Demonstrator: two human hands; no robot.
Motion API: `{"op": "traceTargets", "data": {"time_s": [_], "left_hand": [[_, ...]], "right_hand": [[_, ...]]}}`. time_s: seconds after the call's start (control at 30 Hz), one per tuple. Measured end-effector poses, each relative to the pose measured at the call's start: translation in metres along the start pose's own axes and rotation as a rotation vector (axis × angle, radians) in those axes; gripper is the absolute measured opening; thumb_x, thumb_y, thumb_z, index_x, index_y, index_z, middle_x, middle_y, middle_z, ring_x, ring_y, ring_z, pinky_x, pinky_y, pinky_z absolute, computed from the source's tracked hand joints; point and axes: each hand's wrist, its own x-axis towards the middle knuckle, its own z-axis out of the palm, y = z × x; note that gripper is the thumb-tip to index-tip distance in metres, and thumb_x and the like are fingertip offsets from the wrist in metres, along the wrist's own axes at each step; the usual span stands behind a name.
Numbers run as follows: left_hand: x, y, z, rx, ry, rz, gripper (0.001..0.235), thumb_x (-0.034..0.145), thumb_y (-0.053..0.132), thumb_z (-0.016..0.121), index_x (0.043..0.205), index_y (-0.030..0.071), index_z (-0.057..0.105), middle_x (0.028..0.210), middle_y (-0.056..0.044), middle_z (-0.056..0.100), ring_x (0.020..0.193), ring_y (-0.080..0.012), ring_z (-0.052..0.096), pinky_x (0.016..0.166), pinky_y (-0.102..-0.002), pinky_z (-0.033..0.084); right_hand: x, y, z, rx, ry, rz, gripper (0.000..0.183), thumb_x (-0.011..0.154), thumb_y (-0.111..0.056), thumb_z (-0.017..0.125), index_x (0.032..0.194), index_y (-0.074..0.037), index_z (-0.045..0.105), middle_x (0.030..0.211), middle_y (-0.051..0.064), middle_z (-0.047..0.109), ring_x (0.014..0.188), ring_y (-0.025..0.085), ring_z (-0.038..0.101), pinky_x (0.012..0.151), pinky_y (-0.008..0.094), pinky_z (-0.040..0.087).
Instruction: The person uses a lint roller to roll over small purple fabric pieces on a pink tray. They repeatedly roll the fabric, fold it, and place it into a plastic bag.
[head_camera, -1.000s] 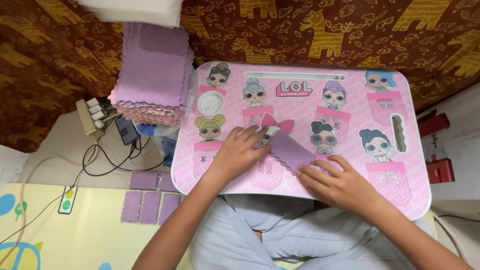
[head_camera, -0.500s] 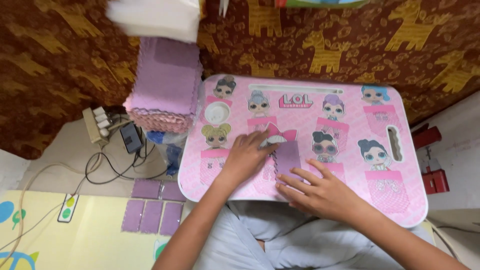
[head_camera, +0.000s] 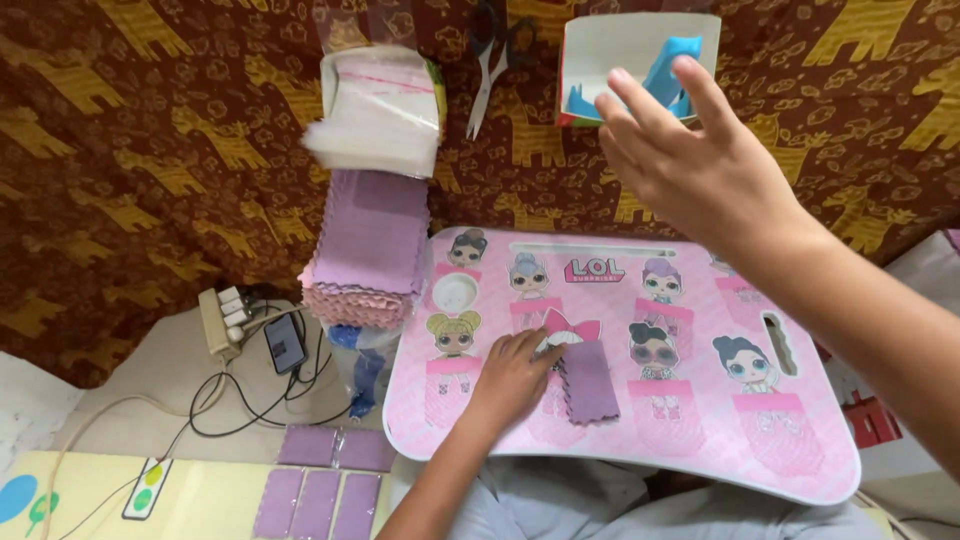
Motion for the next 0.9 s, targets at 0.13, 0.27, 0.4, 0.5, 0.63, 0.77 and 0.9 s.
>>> {"op": "traceTargets", "data": {"time_s": [0.13,0.27,0.4,0.5,0.63,0.77,0.9], "left_hand": [[-0.003,0.0,0.002,-0.059,-0.04,-0.041,0.05,0.084,0.005,0.065,0.133,0.015,0.066,0.138,-0.02,0.061,0.124,-0.0409,0.058,0.101,-0.054,0.047],[-0.004,-0.002,0.006,-0.056,0.002,-0.029,0.05,0.081,0.003,0.065,0.13,0.015,0.068,0.133,-0.02,0.063,0.121,-0.0397,0.059,0.096,-0.053,0.049],[-0.003,-0.001,0.002,-0.058,-0.035,-0.043,0.051,0.083,0.005,0.065,0.132,0.016,0.066,0.133,-0.019,0.061,0.122,-0.0391,0.058,0.098,-0.053,0.048],[-0.003,-0.001,0.001,-0.044,-0.012,-0.044,0.05,0.083,0.004,0.067,0.132,0.017,0.067,0.133,-0.021,0.063,0.118,-0.0403,0.06,0.093,-0.053,0.051],[-0.002,-0.001,0.003,-0.027,-0.003,-0.042,0.048,0.084,0.006,0.066,0.131,0.017,0.067,0.131,-0.021,0.063,0.115,-0.0387,0.061,0.09,-0.052,0.052],[0.001,0.004,-0.007,-0.002,-0.031,-0.042,0.049,0.084,0.005,0.066,0.131,0.017,0.067,0.13,-0.019,0.064,0.113,-0.0371,0.061,0.088,-0.052,0.052],[0.001,0.003,-0.004,-0.026,-0.047,-0.049,0.05,0.083,0.004,0.067,0.132,0.016,0.066,0.133,-0.018,0.064,0.118,-0.0369,0.06,0.091,-0.053,0.052]], "right_hand": [[0.026,0.012,0.009,-0.141,-0.266,-0.151,0.076,0.072,-0.039,0.076,0.143,-0.044,0.05,0.153,-0.016,0.054,0.158,0.018,0.037,0.126,0.067,-0.001],[0.036,0.03,0.007,-0.112,-0.427,-0.151,0.074,0.065,-0.052,0.082,0.135,-0.046,0.058,0.138,-0.022,0.064,0.145,0.009,0.053,0.126,0.054,0.01],[0.005,0.048,0.004,-0.177,-0.416,-0.106,0.092,0.063,-0.046,0.08,0.15,-0.04,0.048,0.141,-0.024,0.058,0.143,0.005,0.05,0.124,0.045,0.019],[-0.045,0.054,0.003,-0.241,-0.085,0.18,0.055,0.093,-0.035,0.077,0.146,-0.043,0.067,0.149,-0.018,0.069,0.125,0.005,0.064,0.1,0.023,0.046],[-0.125,0.039,-0.016,0.356,-0.159,0.358,0.017,0.133,-0.028,0.073,0.144,-0.015,0.069,0.116,0.002,0.064,0.1,0.014,0.059,0.092,0.026,0.048],[-0.197,0.01,-0.074,1.234,-0.28,0.579,0.021,0.1,-0.011,0.054,0.114,0.004,0.058,0.088,0.016,0.053,0.076,0.029,0.045,0.081,0.044,0.038],[-0.267,-0.061,-0.114,1.44,-0.931,1.084,0.039,0.093,-0.03,0.057,0.129,-0.017,0.067,0.082,0.007,0.077,0.065,0.024,0.067,0.067,0.037,0.049]]}}
